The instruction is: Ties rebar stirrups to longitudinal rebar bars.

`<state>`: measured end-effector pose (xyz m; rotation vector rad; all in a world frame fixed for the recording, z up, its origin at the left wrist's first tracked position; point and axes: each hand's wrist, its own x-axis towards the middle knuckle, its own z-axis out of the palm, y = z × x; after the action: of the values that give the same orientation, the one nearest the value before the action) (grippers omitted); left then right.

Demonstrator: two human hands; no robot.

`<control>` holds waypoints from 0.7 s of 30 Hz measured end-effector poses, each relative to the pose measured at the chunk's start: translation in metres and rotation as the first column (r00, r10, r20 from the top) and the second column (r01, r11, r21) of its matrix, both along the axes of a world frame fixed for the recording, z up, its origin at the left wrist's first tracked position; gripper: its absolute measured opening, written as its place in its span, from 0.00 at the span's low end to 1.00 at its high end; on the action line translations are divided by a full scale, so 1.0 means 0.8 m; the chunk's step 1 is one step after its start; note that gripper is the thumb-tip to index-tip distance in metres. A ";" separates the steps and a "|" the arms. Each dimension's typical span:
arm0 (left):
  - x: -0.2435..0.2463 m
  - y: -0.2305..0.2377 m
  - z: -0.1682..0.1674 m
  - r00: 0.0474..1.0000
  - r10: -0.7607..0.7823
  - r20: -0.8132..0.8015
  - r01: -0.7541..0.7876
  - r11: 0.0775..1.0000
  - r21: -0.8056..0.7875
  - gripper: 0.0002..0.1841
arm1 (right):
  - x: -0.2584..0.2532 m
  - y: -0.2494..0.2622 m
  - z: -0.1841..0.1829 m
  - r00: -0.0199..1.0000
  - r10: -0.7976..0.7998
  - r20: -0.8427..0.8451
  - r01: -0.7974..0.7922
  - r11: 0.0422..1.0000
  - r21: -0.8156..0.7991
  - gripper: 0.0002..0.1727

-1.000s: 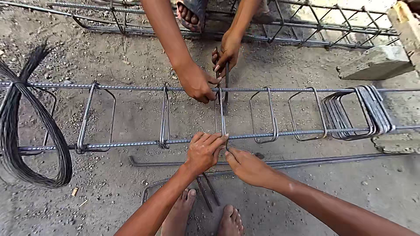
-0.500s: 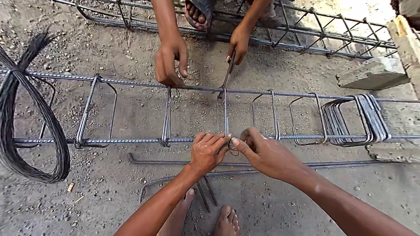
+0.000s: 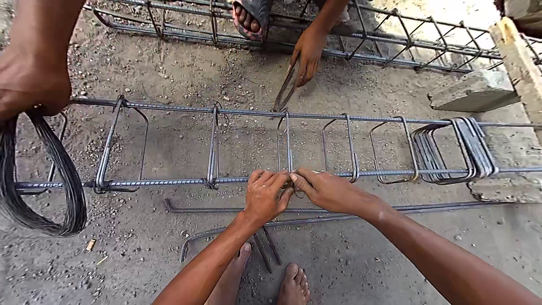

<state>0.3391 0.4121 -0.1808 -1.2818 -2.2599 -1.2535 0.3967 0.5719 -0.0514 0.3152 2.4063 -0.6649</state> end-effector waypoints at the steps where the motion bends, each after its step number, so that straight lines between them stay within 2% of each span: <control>1: 0.000 -0.001 0.000 1.000 -0.011 -0.004 0.011 1.000 0.002 0.15 | -0.001 0.002 0.000 1.000 -0.003 -0.002 0.003 0.999 -0.032 0.25; 3: -0.001 -0.001 0.003 1.000 -0.022 -0.003 0.022 1.000 0.012 0.18 | -0.001 0.010 -0.005 1.000 -0.020 -0.021 0.017 0.992 -0.121 0.23; 7: -0.002 -0.001 0.013 0.999 -0.032 0.010 0.031 0.998 0.050 0.14 | 0.005 0.016 -0.011 0.997 -0.067 -0.050 0.057 0.982 -0.183 0.22; 12: -0.006 -0.001 0.037 0.980 -0.050 0.192 0.045 0.999 0.031 0.12 | 0.018 0.019 -0.030 0.978 -0.140 -0.158 0.099 0.966 -0.239 0.20; 15: -0.019 -0.001 0.057 0.941 -0.053 0.333 0.081 0.994 -0.069 0.12 | 0.028 0.009 -0.033 0.964 -0.056 -0.260 0.041 0.997 -0.061 0.23; 17: -0.028 -0.001 0.070 0.902 -0.058 0.428 0.123 0.985 -0.125 0.11 | 0.037 0.000 -0.038 0.915 0.068 -0.397 -0.016 0.991 0.133 0.25; 19: -0.033 0.000 0.079 0.867 -0.063 0.494 0.165 0.972 -0.165 0.11 | 0.043 -0.012 -0.049 0.800 0.247 -0.547 -0.038 0.931 0.364 0.23; 21: -0.041 0.000 0.088 0.853 -0.115 0.510 0.247 0.949 -0.199 0.11 | 0.046 -0.029 -0.053 0.764 0.339 -0.550 -0.006 0.855 0.519 0.21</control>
<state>0.3060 0.4123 -0.1102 -1.4204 -2.7909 -1.5405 0.4332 0.5490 -0.0939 0.0495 3.1978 -0.0268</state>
